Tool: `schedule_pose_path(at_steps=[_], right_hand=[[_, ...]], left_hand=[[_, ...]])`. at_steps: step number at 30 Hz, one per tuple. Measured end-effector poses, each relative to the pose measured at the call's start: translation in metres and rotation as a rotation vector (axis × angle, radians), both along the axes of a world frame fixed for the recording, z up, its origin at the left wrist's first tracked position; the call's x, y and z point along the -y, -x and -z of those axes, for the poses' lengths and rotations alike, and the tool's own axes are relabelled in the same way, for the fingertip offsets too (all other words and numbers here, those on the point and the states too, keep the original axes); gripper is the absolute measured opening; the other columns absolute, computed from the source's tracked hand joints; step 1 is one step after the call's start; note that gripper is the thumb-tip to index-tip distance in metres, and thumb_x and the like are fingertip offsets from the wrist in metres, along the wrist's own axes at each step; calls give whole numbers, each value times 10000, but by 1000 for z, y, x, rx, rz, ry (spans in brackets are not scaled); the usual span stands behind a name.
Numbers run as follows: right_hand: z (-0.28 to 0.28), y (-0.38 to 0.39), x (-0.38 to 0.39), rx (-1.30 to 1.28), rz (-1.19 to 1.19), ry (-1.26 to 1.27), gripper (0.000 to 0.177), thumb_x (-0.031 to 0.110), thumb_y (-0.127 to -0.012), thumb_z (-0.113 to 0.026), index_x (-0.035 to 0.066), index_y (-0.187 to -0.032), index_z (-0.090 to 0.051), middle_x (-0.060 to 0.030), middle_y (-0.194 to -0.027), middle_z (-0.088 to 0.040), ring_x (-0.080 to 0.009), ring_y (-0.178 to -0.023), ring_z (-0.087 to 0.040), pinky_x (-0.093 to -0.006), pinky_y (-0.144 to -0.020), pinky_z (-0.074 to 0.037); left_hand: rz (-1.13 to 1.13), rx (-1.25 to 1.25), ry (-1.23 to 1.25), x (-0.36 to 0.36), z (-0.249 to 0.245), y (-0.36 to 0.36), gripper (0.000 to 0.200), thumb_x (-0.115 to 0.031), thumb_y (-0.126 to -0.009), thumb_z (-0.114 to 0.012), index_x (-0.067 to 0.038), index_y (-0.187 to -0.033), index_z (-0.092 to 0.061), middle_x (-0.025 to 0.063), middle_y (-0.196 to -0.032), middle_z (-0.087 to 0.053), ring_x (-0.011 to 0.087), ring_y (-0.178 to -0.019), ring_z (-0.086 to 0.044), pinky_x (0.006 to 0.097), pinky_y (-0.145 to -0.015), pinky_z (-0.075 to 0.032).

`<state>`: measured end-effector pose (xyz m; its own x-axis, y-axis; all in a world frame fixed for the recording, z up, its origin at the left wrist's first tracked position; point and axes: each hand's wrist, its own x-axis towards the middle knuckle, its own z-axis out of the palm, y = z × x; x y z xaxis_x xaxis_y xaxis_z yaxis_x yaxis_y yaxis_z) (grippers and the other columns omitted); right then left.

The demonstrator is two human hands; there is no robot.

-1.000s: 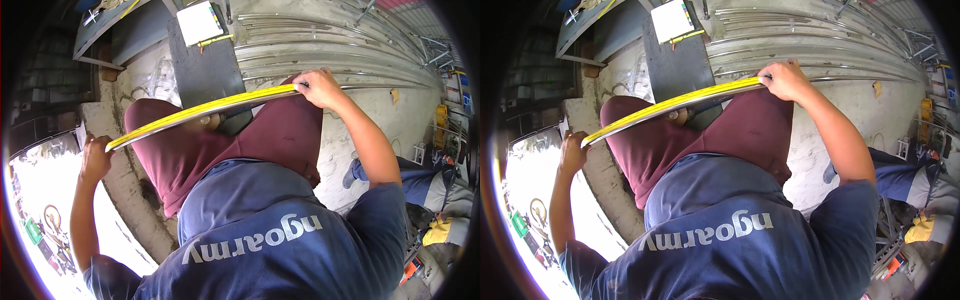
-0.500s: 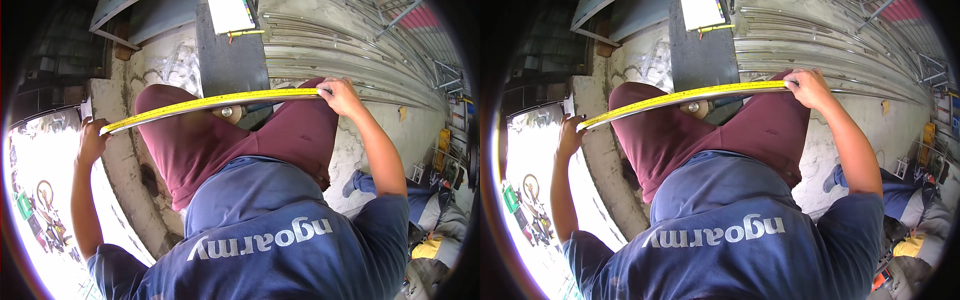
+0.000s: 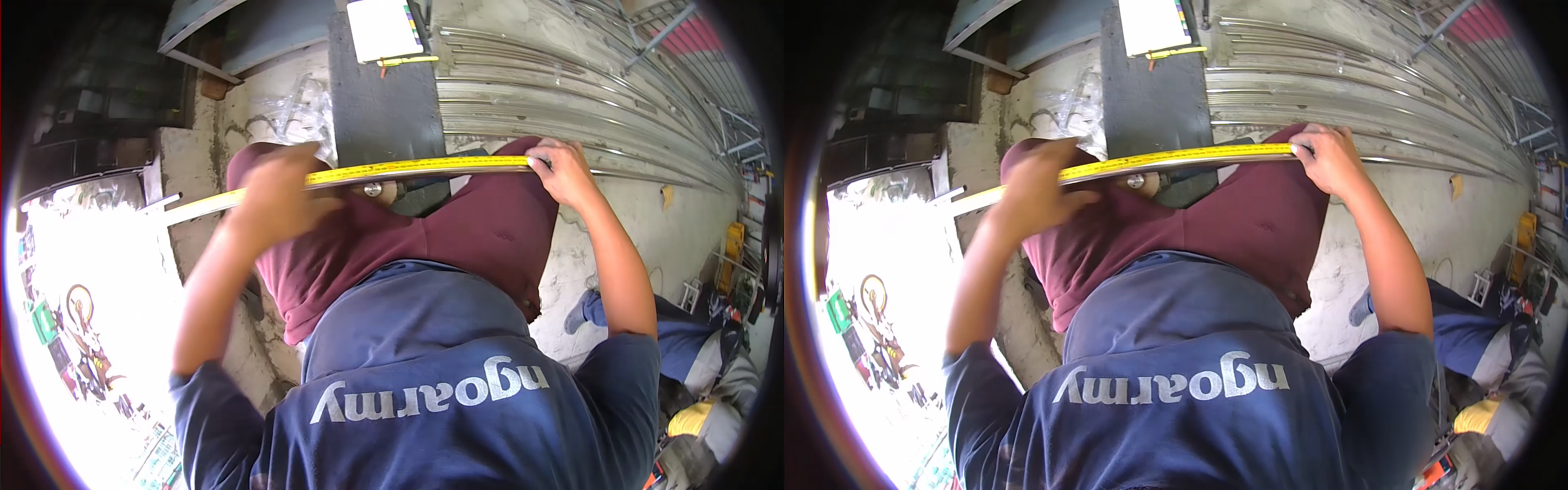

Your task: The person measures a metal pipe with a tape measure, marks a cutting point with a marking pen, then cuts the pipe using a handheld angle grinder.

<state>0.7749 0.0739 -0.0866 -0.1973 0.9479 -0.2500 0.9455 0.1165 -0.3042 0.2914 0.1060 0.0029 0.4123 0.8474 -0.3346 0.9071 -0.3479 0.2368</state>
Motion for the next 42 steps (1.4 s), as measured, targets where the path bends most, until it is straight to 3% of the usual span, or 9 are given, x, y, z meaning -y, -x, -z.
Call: schedule_pose_path(at_steps=[3,6,8,12,19,24,33,40,42], right_hand=[[-1,0,2,-20,-11,-28,180,207,-1038,-712,115,-1134,-833,-91,-1124,-769,-333,-1109,-711,-478,-1057,-442],[0,-3,3,-40,-10,-34,177,196,-1032,-721,93,-1131,-826,-110,-1148,-771,-347,-1133,-710,-493,-1060,-450],[5,-7,4,-42,-12,-44,179,186,-1025,-728,68,-1124,-819,-131,-1154,-768,-364,-1144,-707,-509,-1067,-455],[8,-9,3,-53,5,-32,173,153,-1008,-737,30,-1110,-804,-153,-1159,-763,-396,-1151,-697,-529,-1073,-453],[3,-6,5,-42,84,8,216,107,-996,-737,-17,-1163,-797,-224,-1275,-741,-452,-1235,-648,-503,-1153,-444],[1,-7,1,-6,120,62,284,87,-990,-734,-17,-1248,-790,-222,-1385,-729,-451,-1331,-635,-499,-1185,-453],[16,-33,16,-18,22,-120,192,75,-997,-733,-14,-1158,-789,-229,-1193,-754,-458,-1190,-648,-535,-1121,-457],[3,-32,26,-84,102,-68,180,68,-1000,-738,-29,-1146,-779,-214,-1214,-753,-431,-1196,-644,-514,-1119,-458],[9,-40,26,-91,91,-97,181,74,-1005,-741,-34,-1146,-776,-217,-1219,-757,-428,-1168,-660,-508,-1120,-462]], left_hand=[[138,84,248,-12,35,-95,630,-469,-853,-918,-5,-1213,-690,237,-1230,-746,443,-1192,-723,530,-1024,-584],[295,77,360,-28,71,-172,692,-544,-779,-944,-6,-1184,-786,210,-1196,-800,410,-1154,-773,509,-985,-626],[319,47,470,-37,81,-214,533,-414,-758,-946,-27,-1112,-849,205,-1142,-824,363,-1113,-799,479,-947,-646],[406,68,330,-38,90,-269,439,-236,-808,-887,-80,-1216,-842,155,-1217,-827,310,-1160,-802,458,-937,-649],[260,117,303,-31,118,-315,441,-270,-884,-876,-118,-1295,-827,128,-1335,-800,285,-1277,-762,425,-1013,-616],[342,112,262,-31,117,-310,439,-258,-872,-884,-112,-1282,-830,126,-1321,-805,293,-1280,-759,408,-1023,-609],[423,23,253,-28,75,-232,444,-216,-816,-900,-59,-1226,-834,169,-1248,-811,326,-1210,-780,434,-989,-622],[336,-144,299,-25,12,-67,449,-343,-859,-881,-42,-1186,-819,189,-1166,-814,352,-1127,-799,465,-954,-649],[240,-203,160,-19,25,-8,311,-258,-872,-869,-71,-1118,-840,163,-1068,-832,321,-1035,-824,444,-905,-662]])
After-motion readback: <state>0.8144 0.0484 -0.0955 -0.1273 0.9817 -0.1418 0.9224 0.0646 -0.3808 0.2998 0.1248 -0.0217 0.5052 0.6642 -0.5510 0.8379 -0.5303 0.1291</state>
